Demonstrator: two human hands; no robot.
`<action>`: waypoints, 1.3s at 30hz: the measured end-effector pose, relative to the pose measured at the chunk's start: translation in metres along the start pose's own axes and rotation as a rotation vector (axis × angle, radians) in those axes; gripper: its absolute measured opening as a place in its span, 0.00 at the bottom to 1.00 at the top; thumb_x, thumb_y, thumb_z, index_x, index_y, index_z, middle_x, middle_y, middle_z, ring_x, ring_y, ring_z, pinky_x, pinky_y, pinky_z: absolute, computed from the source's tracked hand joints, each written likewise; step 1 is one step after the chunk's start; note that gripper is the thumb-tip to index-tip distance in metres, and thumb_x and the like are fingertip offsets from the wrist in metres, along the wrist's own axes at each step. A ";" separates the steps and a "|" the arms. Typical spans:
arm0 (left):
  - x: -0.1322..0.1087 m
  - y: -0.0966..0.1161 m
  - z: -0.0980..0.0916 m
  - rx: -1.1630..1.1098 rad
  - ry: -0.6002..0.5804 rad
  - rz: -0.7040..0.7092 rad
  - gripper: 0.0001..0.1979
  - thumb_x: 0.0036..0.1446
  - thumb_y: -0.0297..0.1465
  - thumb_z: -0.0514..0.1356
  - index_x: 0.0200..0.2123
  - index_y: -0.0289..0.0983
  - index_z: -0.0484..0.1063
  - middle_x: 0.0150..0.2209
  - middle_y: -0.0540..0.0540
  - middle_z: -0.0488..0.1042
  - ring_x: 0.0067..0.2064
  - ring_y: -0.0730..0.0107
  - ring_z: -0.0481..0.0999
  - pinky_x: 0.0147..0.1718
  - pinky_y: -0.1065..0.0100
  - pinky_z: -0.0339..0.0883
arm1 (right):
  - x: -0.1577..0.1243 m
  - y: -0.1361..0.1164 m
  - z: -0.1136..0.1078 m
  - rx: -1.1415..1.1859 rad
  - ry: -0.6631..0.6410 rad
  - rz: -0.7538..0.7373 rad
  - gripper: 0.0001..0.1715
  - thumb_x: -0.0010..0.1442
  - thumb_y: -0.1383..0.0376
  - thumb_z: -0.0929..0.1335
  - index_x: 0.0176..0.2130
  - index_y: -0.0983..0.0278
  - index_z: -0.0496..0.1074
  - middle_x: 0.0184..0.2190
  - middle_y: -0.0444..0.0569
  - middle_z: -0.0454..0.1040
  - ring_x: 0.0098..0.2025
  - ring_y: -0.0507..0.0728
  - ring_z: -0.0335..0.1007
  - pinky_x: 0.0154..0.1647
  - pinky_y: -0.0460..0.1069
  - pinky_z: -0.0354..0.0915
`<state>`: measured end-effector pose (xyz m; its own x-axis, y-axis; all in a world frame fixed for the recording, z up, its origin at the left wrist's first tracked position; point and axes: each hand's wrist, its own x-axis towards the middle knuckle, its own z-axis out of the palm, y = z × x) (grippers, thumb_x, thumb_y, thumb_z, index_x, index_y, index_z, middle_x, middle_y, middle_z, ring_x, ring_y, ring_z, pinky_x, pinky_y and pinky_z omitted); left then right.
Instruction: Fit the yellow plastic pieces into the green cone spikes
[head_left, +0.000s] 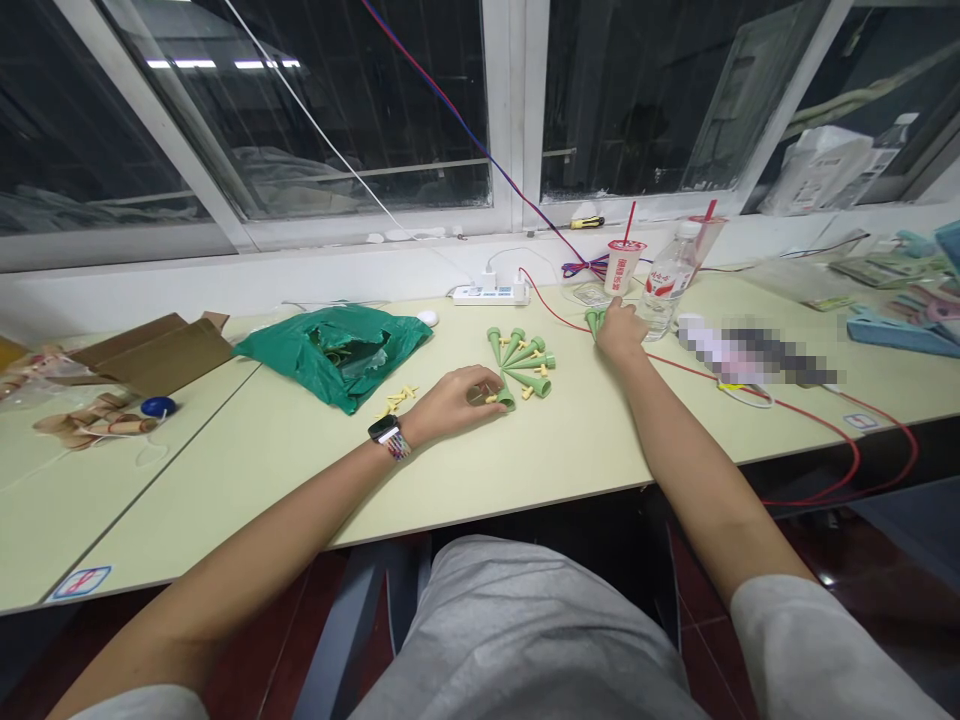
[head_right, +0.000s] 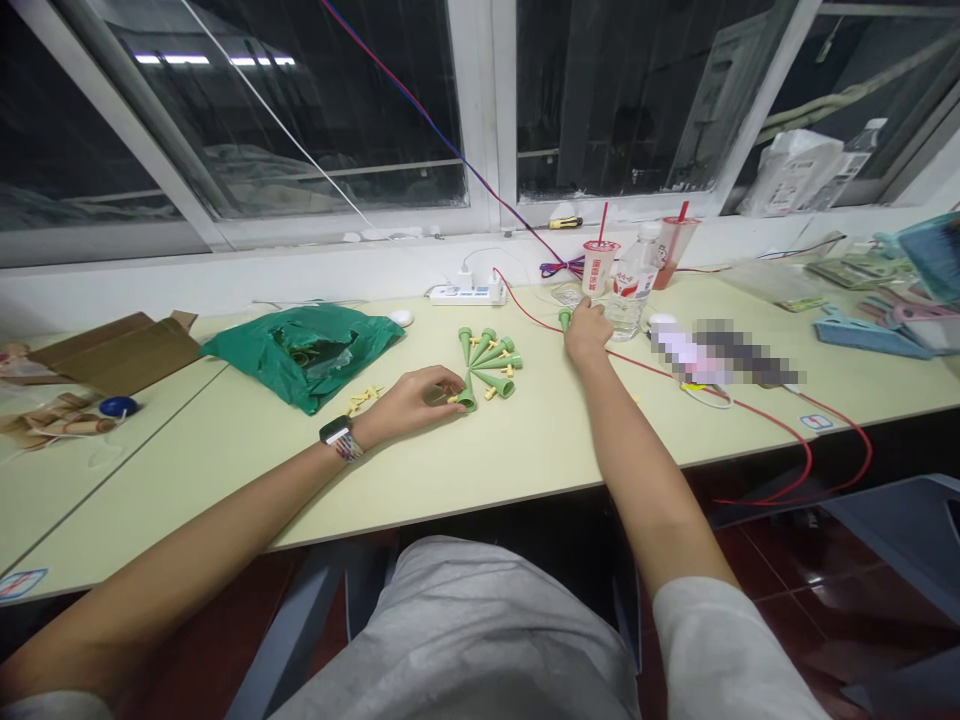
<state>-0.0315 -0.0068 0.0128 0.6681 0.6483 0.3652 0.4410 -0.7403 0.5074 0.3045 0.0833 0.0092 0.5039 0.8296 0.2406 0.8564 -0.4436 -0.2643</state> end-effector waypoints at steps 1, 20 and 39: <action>0.000 0.000 0.000 -0.007 0.000 0.001 0.15 0.63 0.44 0.67 0.46 0.40 0.77 0.43 0.45 0.79 0.43 0.61 0.78 0.44 0.63 0.70 | 0.000 -0.001 -0.001 0.004 0.009 -0.005 0.30 0.71 0.64 0.66 0.67 0.71 0.61 0.58 0.71 0.70 0.56 0.68 0.77 0.54 0.58 0.72; 0.000 -0.005 -0.005 -0.099 0.272 -0.042 0.12 0.69 0.41 0.61 0.44 0.39 0.76 0.43 0.44 0.80 0.45 0.61 0.80 0.47 0.62 0.71 | -0.044 -0.050 -0.005 0.488 0.193 -0.476 0.32 0.65 0.67 0.62 0.66 0.70 0.60 0.56 0.65 0.74 0.54 0.69 0.73 0.55 0.61 0.70; 0.011 -0.011 -0.012 -1.133 0.482 -0.294 0.20 0.49 0.35 0.77 0.44 0.37 0.80 0.39 0.46 0.80 0.37 0.69 0.79 0.41 0.67 0.73 | -0.157 -0.101 -0.020 0.528 0.105 -1.101 0.35 0.68 0.65 0.62 0.71 0.66 0.59 0.63 0.61 0.73 0.49 0.63 0.77 0.42 0.52 0.69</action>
<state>-0.0355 0.0105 0.0206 0.2419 0.9374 0.2506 -0.3828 -0.1451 0.9124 0.1416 -0.0087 0.0171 -0.4326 0.6329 0.6421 0.6928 0.6891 -0.2125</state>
